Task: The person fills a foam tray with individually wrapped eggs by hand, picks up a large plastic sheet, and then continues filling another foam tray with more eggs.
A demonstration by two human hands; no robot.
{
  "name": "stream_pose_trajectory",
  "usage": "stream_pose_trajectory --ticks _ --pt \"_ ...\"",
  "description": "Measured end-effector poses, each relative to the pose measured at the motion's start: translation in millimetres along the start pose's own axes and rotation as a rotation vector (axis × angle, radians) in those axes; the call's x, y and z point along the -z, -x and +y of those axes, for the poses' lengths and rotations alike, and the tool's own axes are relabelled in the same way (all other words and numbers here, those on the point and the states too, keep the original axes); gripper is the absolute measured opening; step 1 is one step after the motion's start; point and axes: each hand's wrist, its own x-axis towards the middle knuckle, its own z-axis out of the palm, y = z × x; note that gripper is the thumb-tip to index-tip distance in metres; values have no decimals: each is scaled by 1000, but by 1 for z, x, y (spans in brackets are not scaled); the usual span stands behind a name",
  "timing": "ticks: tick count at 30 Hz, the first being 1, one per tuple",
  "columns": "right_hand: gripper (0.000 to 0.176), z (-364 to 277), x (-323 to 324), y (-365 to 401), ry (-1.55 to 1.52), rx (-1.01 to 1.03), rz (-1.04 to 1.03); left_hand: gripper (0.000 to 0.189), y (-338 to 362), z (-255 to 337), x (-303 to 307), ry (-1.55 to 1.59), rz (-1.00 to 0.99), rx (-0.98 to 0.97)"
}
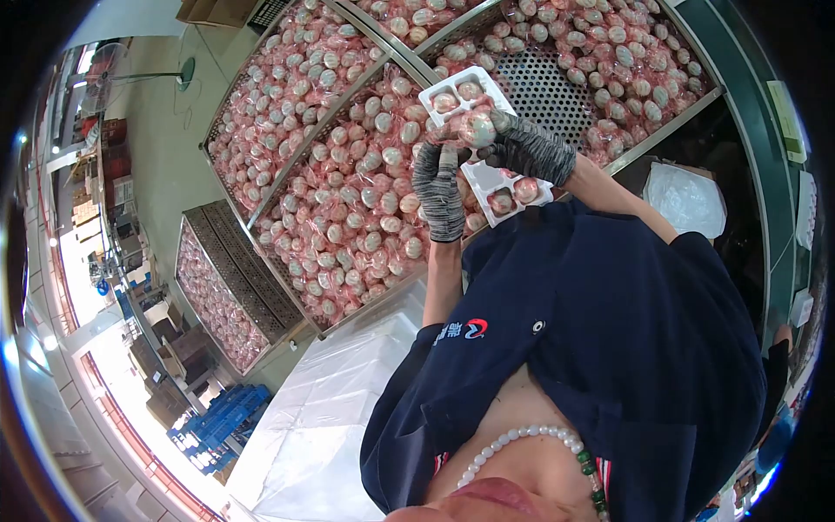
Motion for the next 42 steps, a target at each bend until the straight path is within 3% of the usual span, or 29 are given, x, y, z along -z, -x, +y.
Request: stream_pose_trajectory --ticks 4,7,9,10,12,14,15,17,18,19,22,24,25,27,28,30,32,42 --pt "44 -2 -13 6 48 -17 5 15 2 -1 3 -54 12 -51" --pt "44 0 -12 3 71 18 -3 24 5 13 2 -135 -72 -32" --pt "44 -1 -10 4 105 41 -14 30 7 25 -8 44 -79 -51" --pt "44 -5 -20 7 420 93 -4 30 7 22 -9 45 -75 -50" --pt "43 -4 -17 5 734 143 3 35 9 14 -12 19 -22 50" --pt "43 0 -6 -4 1453 602 -132 34 9 18 -14 48 -28 48" --pt "43 2 -1 -1 1456 602 -134 33 9 20 -16 80 -35 45" --pt "40 0 -27 10 268 90 -12 33 9 21 -17 150 -69 46" --pt "40 2 -20 10 268 88 -12 32 10 21 -18 218 -105 47" --pt "40 5 -8 7 542 143 -21 32 11 22 -19 219 -102 47" --pt "41 12 10 0 953 269 -87 30 16 25 -22 307 -89 105" --pt "41 9 15 -1 1091 344 -144 29 18 32 -25 344 -116 44" --pt "42 5 13 0 1405 457 -184 29 19 33 -26 345 -115 43" --pt "42 2 8 3 1720 570 -224 28 20 34 -30 223 -57 -16" --pt "41 3 -4 6 1070 315 -141 28 20 34 -29 224 -56 -16" --pt "40 6 -12 11 418 70 -55 28 19 33 -27 304 -89 67" --pt "41 4 -14 14 312 48 -31 28 19 35 -29 316 -93 72" --pt "43 -6 -28 16 418 48 -94 27 23 37 -30 370 -99 37"
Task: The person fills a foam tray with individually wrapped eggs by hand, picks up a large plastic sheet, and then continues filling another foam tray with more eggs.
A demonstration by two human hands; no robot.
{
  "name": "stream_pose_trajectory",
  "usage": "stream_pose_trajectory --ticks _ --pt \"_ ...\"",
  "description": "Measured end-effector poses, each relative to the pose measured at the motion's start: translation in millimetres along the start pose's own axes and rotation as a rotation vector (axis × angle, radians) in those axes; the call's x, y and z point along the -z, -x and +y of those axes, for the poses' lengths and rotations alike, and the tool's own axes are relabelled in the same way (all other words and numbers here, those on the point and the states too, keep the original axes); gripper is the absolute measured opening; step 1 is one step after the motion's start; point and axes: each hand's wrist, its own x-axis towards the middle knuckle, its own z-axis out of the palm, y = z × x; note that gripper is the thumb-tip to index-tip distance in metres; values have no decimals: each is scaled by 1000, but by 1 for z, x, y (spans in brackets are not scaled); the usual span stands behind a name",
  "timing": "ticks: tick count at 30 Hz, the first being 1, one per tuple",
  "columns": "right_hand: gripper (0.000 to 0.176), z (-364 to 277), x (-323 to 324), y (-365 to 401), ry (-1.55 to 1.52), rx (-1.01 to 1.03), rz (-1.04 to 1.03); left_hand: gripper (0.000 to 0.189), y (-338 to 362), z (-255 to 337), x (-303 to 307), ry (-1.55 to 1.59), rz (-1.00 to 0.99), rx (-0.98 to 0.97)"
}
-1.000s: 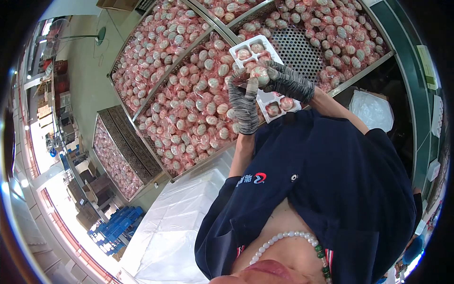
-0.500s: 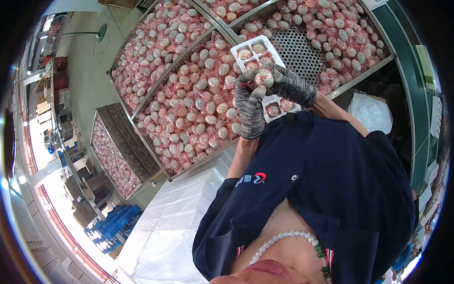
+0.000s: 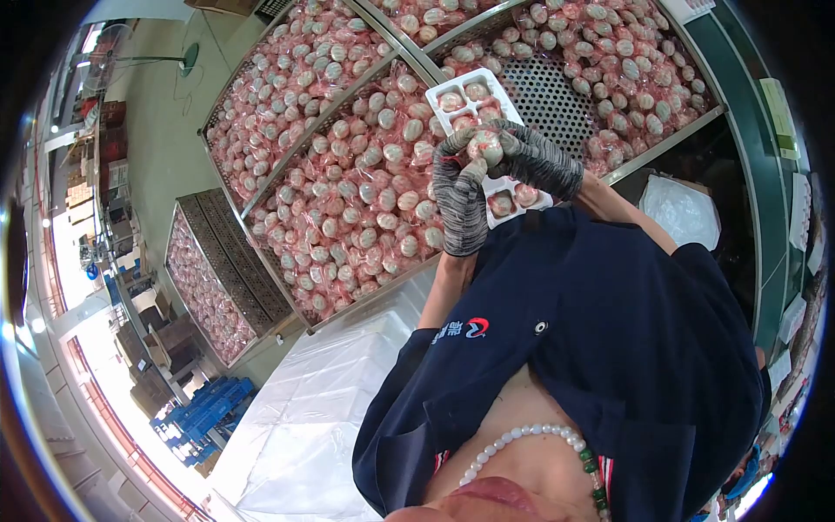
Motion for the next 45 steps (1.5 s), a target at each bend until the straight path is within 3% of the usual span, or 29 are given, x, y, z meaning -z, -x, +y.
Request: stream_pose_trajectory --ticks 6,8,12,15,17,21,24,27,29,33,35,36,37,40,42,45 --pt "37 21 13 -2 323 79 137 27 1 2 1 -38 53 45" --pt "35 15 6 1 -173 -15 22 27 0 -5 9 -29 33 25" --pt "35 16 12 3 -71 -18 2 29 0 -7 10 -17 7 23" --pt "36 22 16 3 331 10 119 28 1 -3 7 -23 23 41" --pt "35 23 15 2 72 27 34 28 2 -6 11 -10 25 47" --pt "39 20 16 1 119 -103 112 28 2 -8 8 -46 96 43" --pt "41 25 22 0 636 61 52 28 3 -14 14 73 45 28" --pt "38 26 22 -2 682 144 24 28 5 -8 11 -36 25 -15" --pt "38 18 14 0 1184 323 17 28 6 -6 9 -84 42 -4" --pt "37 26 27 -2 1373 419 -134 28 4 -7 10 -105 73 -15" --pt "37 13 5 2 -179 -94 22 28 4 -7 11 -44 78 1" --pt "37 16 8 1 -178 -94 22 28 4 -7 11 16 81 17" --pt "38 21 14 0 192 11 24 28 4 -9 13 17 81 18" --pt "38 30 29 -3 750 107 1 28 4 -12 14 -15 55 -6" --pt "37 33 34 -4 941 97 -22 27 4 -11 12 -43 70 -52" --pt "35 27 24 -5 1419 360 -37 25 3 -9 11 -145 108 -22"
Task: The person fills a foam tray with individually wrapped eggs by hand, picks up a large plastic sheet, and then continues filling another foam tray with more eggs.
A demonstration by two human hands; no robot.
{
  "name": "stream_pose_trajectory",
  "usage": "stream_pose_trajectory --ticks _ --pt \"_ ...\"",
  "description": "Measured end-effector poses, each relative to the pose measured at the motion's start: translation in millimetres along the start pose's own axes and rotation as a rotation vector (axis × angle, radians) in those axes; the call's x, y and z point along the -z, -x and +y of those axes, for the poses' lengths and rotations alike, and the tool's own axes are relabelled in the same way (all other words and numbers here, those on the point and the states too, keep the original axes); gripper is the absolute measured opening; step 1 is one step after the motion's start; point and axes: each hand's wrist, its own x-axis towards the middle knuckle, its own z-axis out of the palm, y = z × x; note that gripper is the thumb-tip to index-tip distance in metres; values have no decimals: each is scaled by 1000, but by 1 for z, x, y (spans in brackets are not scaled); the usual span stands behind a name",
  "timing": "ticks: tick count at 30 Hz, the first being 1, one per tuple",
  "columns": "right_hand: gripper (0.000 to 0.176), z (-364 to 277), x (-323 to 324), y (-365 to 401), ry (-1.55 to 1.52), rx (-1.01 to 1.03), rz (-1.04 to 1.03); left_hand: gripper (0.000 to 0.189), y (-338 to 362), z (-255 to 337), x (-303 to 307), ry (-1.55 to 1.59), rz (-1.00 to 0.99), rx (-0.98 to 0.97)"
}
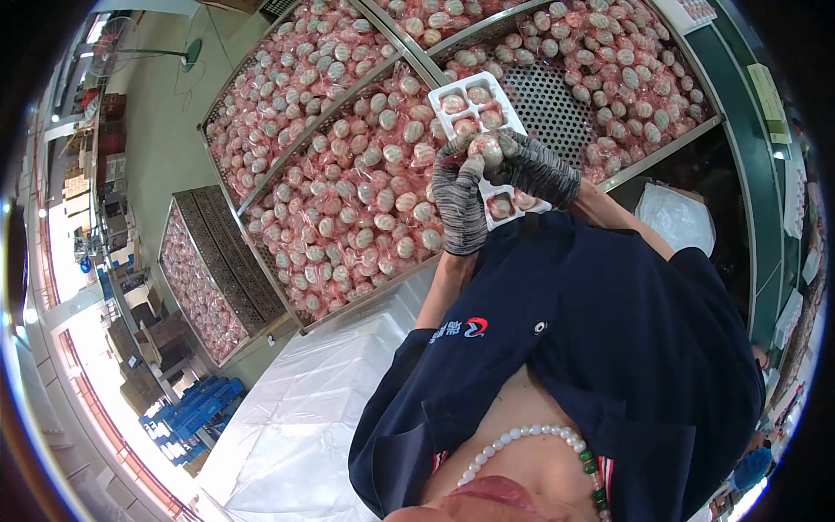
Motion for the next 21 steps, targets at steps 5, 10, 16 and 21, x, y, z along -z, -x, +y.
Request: stream_pose_trajectory --ticks 5,10,16,21 --pt "32 -14 6 4 -648 -230 35 23 -2 3 0 10 5 38" --pt "27 -4 0 4 -419 -139 44 24 -1 3 0 60 -25 70" --pt "32 -25 8 -6 -1743 -616 141 28 2 0 -4 -214 45 7" --pt "47 -12 12 -3 -1741 -592 66 27 6 2 -10 -240 90 9"
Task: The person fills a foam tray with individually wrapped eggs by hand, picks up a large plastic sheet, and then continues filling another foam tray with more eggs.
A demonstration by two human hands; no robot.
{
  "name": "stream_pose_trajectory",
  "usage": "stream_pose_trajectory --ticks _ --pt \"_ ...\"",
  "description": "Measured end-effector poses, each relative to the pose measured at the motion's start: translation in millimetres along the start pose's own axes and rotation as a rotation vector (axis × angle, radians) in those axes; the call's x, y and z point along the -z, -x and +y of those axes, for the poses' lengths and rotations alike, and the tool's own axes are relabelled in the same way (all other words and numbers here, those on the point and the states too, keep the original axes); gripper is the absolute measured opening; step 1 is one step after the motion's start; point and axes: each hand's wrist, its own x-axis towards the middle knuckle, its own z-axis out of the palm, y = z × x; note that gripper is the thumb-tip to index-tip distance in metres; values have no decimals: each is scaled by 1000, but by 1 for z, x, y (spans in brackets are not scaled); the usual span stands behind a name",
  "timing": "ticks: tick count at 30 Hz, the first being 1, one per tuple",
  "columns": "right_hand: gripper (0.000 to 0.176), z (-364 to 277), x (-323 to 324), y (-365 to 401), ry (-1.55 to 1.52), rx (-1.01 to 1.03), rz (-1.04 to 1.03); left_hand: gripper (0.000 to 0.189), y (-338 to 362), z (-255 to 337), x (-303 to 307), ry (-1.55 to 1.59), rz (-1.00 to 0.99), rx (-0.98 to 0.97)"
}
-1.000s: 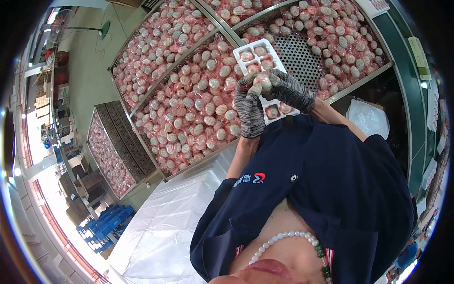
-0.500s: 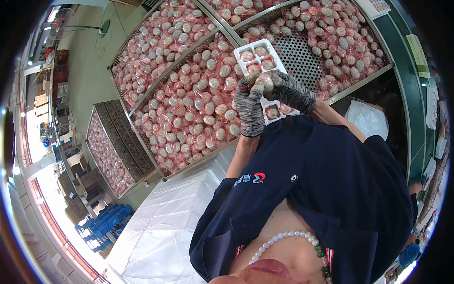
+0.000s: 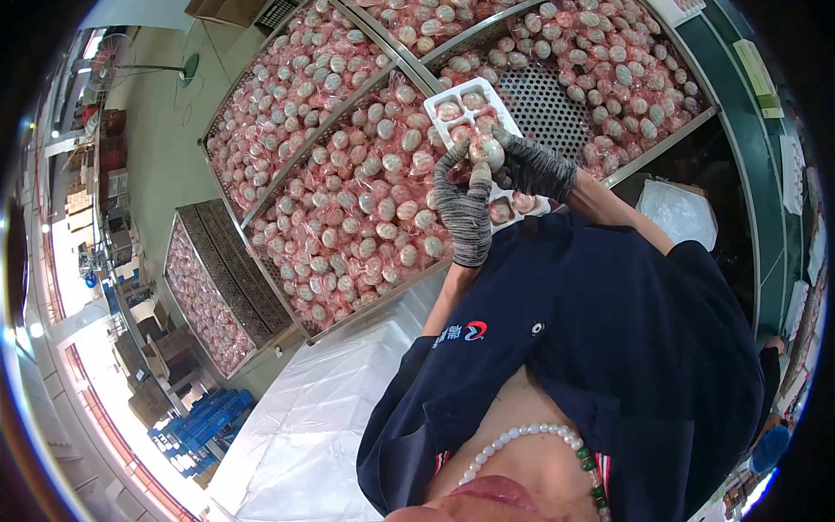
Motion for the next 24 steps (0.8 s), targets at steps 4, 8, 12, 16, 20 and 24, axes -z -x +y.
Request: stream_pose_trajectory --ticks 4,8,12,16,20,24 --pt "47 -2 1 -1 2 -23 -56 28 -1 -10 1 -63 46 -43" --pt "46 3 2 -2 -30 -65 7 28 -4 -15 4 -86 32 -99" --pt "36 5 -14 -2 -6 -40 110 23 -5 -14 7 -24 -3 -95" --pt "37 5 -10 -5 194 60 114 17 -8 -14 9 122 -33 -16" --pt "42 2 -8 -3 454 126 133 14 -12 -9 13 267 -73 70" --pt "36 -11 -9 1 676 53 129 15 -13 -14 14 268 -115 82"
